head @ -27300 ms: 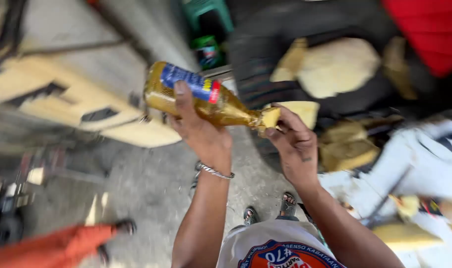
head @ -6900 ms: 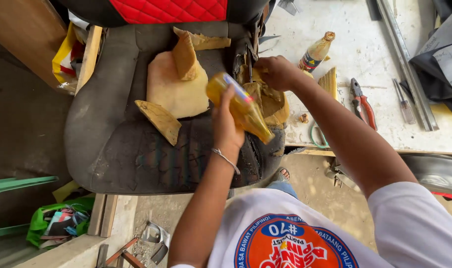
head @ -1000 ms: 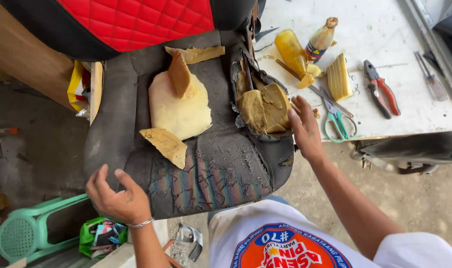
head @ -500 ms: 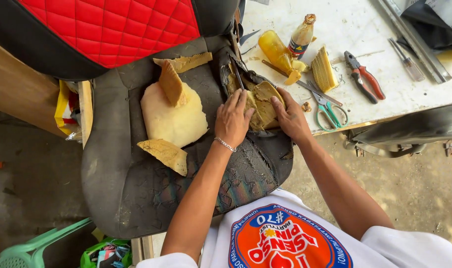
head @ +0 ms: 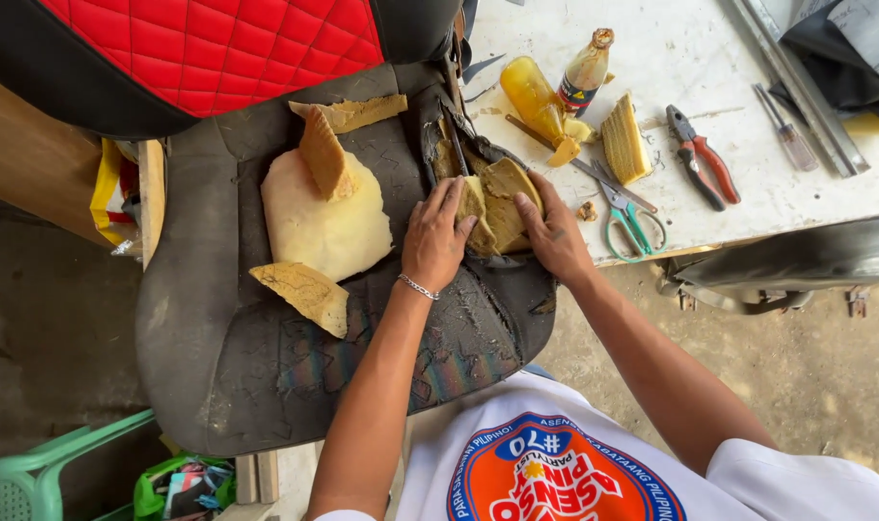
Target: Restoring a seat cushion by applying adhesive and attaching foam pieces to the frame
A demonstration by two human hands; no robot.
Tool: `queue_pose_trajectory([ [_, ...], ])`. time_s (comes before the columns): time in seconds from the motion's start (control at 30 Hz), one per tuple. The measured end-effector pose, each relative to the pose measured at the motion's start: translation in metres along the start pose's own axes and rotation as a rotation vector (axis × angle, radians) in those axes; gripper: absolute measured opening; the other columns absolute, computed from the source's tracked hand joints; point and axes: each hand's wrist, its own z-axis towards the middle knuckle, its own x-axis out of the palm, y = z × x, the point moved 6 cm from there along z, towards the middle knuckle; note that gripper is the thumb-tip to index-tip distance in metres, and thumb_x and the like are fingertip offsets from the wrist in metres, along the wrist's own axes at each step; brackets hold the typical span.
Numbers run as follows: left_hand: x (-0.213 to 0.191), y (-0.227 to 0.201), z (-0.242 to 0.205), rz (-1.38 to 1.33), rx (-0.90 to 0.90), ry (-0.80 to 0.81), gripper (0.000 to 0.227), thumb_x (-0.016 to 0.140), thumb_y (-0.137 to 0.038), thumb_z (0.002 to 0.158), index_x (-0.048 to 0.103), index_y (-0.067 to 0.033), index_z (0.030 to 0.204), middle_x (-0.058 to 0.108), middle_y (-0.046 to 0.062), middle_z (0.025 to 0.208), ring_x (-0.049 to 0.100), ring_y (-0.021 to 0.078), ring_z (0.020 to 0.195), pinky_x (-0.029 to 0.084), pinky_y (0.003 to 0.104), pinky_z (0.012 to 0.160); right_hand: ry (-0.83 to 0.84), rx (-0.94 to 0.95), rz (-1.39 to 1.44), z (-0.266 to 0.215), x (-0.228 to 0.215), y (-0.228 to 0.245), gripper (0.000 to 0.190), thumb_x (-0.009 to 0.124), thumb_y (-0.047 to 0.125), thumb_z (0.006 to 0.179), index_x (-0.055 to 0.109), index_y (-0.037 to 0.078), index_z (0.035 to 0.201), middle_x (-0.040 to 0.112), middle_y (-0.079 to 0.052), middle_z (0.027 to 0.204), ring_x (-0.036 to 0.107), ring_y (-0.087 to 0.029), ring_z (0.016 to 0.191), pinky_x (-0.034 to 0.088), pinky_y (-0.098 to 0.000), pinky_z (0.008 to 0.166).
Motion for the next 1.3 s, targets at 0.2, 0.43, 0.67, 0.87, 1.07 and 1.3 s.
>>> queue_pose_trajectory([
  [0.2, -0.008, -0.006, 0.000, -0.043, 0.028, -0.063, 0.067, 0.062, -0.036, 0.119, 0.040, -0.0134, 0.177, 0.051, 0.015, 0.171, 0.059, 0.0430, 0.152, 0.043, 0.066, 0.129, 0.131, -0.047, -0.051, 0.019, -0.008, 0.002, 0.086, 0.044, 0.068, 0.118, 0.031, 0.010, 0.180, 0.044, -0.035, 0.174, 0.039, -0.060, 0.159, 0.033, -0.0739, 0.129],
  [0.43, -0.013, -0.008, -0.002, -0.100, 0.049, -0.085, 0.067, 0.060, -0.031, 0.120, 0.035, -0.0106, 0.179, 0.051, 0.017, 0.170, 0.059, 0.0440, 0.151, 0.042, 0.067, 0.129, 0.089, -0.113, -0.039, 0.029, 0.006, -0.006, 0.069, 0.030, 0.059, 0.124, 0.040, 0.017, 0.178, 0.049, -0.035, 0.170, 0.042, -0.063, 0.155, 0.034, -0.0788, 0.126],
  [0.67, -0.019, -0.010, -0.004, -0.180, 0.023, -0.075, 0.069, 0.063, -0.026, 0.118, 0.035, -0.0069, 0.178, 0.050, 0.024, 0.168, 0.055, 0.0514, 0.151, 0.042, 0.072, 0.127, 0.066, -0.171, -0.052, 0.030, 0.008, -0.014, 0.066, 0.035, 0.052, 0.125, 0.037, 0.013, 0.178, 0.046, -0.039, 0.170, 0.040, -0.068, 0.153, 0.034, -0.0823, 0.125],
  [0.87, -0.017, -0.008, -0.006, -0.186, 0.030, -0.051, 0.067, 0.060, -0.027, 0.120, 0.034, -0.0069, 0.178, 0.048, 0.024, 0.169, 0.053, 0.0502, 0.153, 0.043, 0.071, 0.126, 0.033, -0.154, 0.068, 0.004, -0.007, -0.010, 0.071, 0.031, 0.057, 0.124, 0.029, 0.017, 0.183, 0.040, -0.032, 0.178, 0.033, -0.061, 0.161, 0.031, -0.0797, 0.127],
  [1.07, -0.014, -0.005, -0.002, -0.176, 0.023, -0.045, 0.067, 0.060, -0.028, 0.119, 0.035, -0.0058, 0.178, 0.047, 0.024, 0.171, 0.052, 0.0491, 0.154, 0.043, 0.070, 0.126, -0.102, -0.063, 0.178, -0.009, -0.016, -0.073, 0.072, 0.023, 0.052, 0.124, 0.035, 0.006, 0.178, 0.045, -0.031, 0.174, 0.041, -0.051, 0.161, 0.042, -0.0701, 0.125],
  [1.3, -0.014, -0.005, -0.006, -0.184, 0.033, -0.081, 0.066, 0.059, -0.028, 0.121, 0.035, -0.0063, 0.178, 0.046, 0.023, 0.173, 0.052, 0.0467, 0.156, 0.044, 0.069, 0.127, -0.087, -0.366, 0.007, -0.030, -0.037, -0.024, 0.058, 0.027, 0.036, 0.127, 0.042, 0.011, 0.178, 0.057, -0.032, 0.163, 0.050, -0.053, 0.153, 0.060, -0.0643, 0.107],
])
